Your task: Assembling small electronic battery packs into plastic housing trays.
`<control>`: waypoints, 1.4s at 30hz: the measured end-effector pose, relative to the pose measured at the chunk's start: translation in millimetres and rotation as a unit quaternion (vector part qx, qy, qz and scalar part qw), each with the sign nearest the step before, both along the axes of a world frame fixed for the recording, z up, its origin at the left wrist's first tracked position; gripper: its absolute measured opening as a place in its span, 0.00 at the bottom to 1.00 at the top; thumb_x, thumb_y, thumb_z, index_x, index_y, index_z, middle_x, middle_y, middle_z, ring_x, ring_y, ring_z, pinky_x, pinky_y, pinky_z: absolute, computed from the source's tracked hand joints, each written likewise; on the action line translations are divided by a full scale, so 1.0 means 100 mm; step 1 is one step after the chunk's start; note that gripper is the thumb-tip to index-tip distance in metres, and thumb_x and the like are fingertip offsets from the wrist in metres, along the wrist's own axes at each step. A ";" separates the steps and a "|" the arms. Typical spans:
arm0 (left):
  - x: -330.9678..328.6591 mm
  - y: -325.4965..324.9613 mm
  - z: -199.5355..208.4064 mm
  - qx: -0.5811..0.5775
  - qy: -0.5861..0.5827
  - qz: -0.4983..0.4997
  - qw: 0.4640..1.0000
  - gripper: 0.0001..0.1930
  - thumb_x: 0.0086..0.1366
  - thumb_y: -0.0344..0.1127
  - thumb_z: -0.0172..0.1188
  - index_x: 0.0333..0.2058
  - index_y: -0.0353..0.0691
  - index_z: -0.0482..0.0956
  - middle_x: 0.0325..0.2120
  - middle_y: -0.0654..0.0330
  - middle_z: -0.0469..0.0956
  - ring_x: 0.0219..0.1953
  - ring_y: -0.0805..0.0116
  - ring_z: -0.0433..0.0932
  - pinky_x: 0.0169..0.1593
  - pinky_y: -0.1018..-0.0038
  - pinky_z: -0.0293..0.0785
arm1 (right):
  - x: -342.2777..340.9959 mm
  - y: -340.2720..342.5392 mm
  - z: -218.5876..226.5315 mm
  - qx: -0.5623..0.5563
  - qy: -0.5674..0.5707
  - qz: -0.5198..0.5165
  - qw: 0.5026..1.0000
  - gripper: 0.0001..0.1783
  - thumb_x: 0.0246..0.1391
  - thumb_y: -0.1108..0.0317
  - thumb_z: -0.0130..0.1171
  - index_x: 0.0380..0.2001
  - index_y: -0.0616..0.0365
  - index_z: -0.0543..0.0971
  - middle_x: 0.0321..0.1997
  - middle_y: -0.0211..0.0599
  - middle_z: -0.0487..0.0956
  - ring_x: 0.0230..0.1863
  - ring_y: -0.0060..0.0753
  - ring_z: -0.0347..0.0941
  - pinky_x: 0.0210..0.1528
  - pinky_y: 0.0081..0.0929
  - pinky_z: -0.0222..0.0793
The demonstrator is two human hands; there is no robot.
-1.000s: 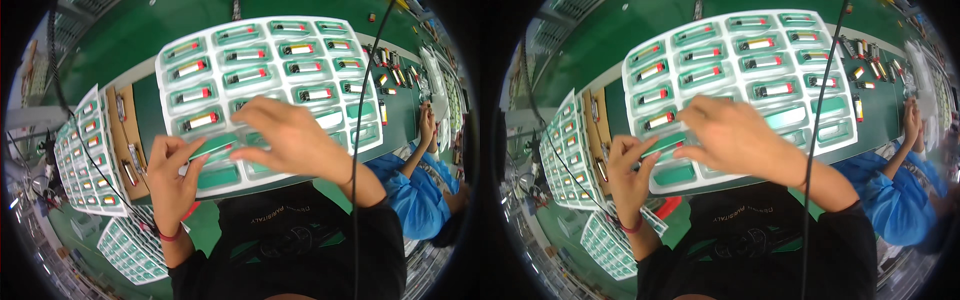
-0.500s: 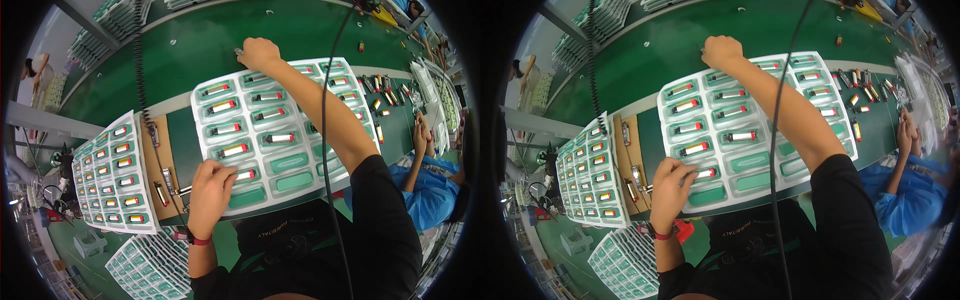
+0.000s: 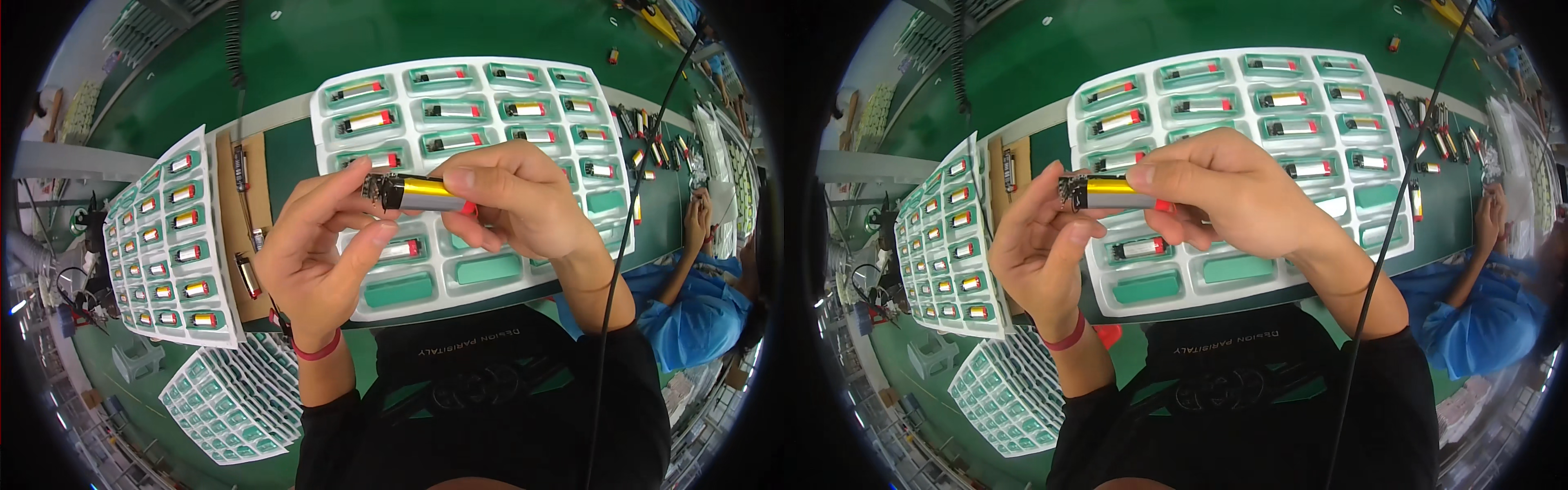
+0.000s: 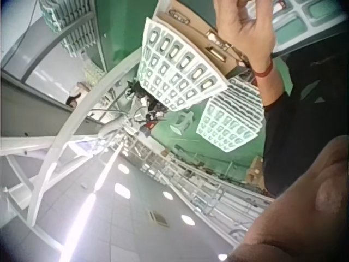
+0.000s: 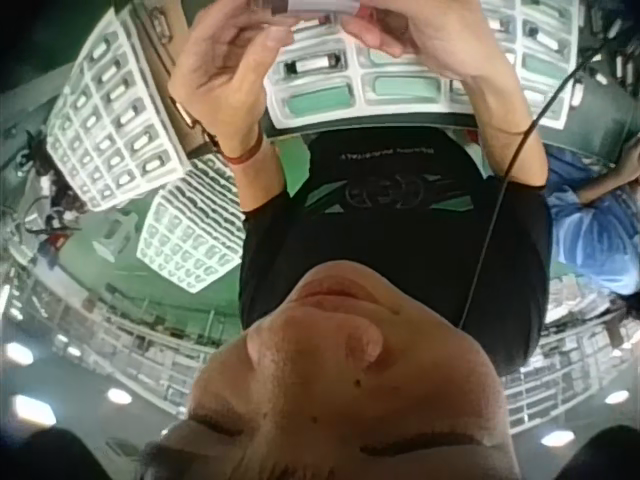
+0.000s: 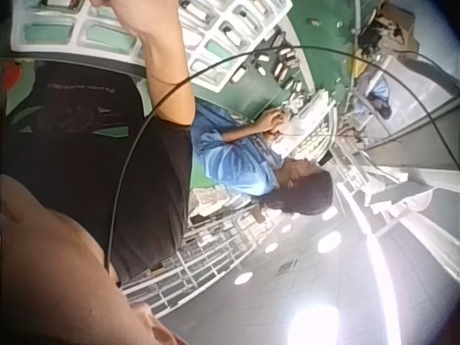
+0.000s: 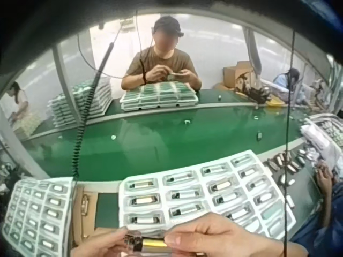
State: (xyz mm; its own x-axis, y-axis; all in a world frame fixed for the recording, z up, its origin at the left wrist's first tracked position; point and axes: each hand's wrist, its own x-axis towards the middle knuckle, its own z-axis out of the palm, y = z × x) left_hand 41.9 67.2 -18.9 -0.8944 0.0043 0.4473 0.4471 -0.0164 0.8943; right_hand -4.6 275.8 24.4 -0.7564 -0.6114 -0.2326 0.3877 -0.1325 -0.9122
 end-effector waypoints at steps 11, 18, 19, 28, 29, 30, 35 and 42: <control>0.06 0.34 0.03 0.043 0.011 0.076 0.996 0.12 0.60 0.18 0.60 0.43 0.23 0.78 0.40 0.43 0.78 0.34 0.63 0.82 0.39 0.75 0.82 | 0.06 0.22 -0.10 -0.042 0.054 -0.051 0.996 0.17 0.64 0.60 0.53 0.42 0.65 0.80 0.20 0.33 0.77 0.15 0.17 0.66 0.16 0.14 0.56; 0.11 0.40 -0.03 0.019 0.034 0.107 0.993 0.11 0.61 0.17 0.55 0.43 0.22 0.78 0.38 0.43 0.78 0.30 0.63 0.82 0.35 0.75 0.82 | 0.24 0.35 -0.28 -0.073 0.130 -0.060 0.987 0.21 0.58 0.73 0.60 0.54 0.66 0.75 0.30 0.37 0.83 0.22 0.15 0.69 0.23 0.15 0.65; 0.11 0.39 -0.04 0.031 0.020 0.087 0.996 0.11 0.61 0.17 0.55 0.43 0.21 0.78 0.38 0.42 0.78 0.29 0.63 0.82 0.35 0.75 0.82 | 0.25 0.38 -0.27 -0.074 0.119 -0.048 0.989 0.20 0.58 0.72 0.60 0.54 0.66 0.76 0.30 0.38 0.83 0.21 0.15 0.69 0.23 0.15 0.65; 0.05 0.69 0.04 0.011 -0.013 -0.005 1.000 0.13 0.61 0.17 0.56 0.45 0.21 0.77 0.36 0.45 0.79 0.29 0.63 0.83 0.35 0.78 0.79 | 0.28 0.77 -0.42 -0.104 0.103 -0.086 0.985 0.18 0.61 0.75 0.53 0.52 0.74 0.74 0.36 0.57 0.82 0.24 0.28 0.80 0.19 0.18 0.73; 0.05 0.74 0.03 0.001 -0.016 -0.005 1.000 0.13 0.61 0.17 0.57 0.45 0.21 0.77 0.36 0.46 0.79 0.29 0.63 0.83 0.35 0.78 0.79 | 0.36 0.79 -0.45 -0.114 0.103 -0.123 0.980 0.18 0.61 0.74 0.53 0.52 0.75 0.74 0.37 0.57 0.82 0.26 0.29 0.80 0.20 0.18 0.74; 0.05 0.77 0.04 -0.014 -0.038 -0.023 0.999 0.15 0.60 0.17 0.58 0.47 0.22 0.77 0.36 0.48 0.79 0.32 0.64 0.83 0.37 0.78 0.78 | 0.41 0.80 -0.46 -0.126 0.105 -0.158 0.974 0.18 0.61 0.74 0.52 0.52 0.75 0.74 0.39 0.58 0.82 0.28 0.29 0.80 0.21 0.18 0.74; 0.03 0.95 -0.01 -0.267 -0.082 -0.047 0.959 0.18 0.52 0.25 0.68 0.44 0.35 0.81 0.36 0.57 0.80 0.35 0.68 0.78 0.35 0.74 0.72 | 0.58 1.07 -0.53 -0.070 0.146 -0.281 0.946 0.20 0.63 0.73 0.50 0.56 0.72 0.71 0.39 0.54 0.81 0.28 0.28 0.78 0.24 0.18 0.73; 0.10 0.97 -0.22 -0.501 0.042 -0.058 0.862 0.11 0.50 0.26 0.69 0.34 0.36 0.80 0.40 0.56 0.77 0.44 0.54 0.75 0.45 0.64 0.71 | 0.67 1.05 -0.61 -0.072 0.158 -0.370 0.913 0.22 0.66 0.71 0.46 0.59 0.71 0.68 0.46 0.49 0.78 0.37 0.28 0.75 0.37 0.25 0.72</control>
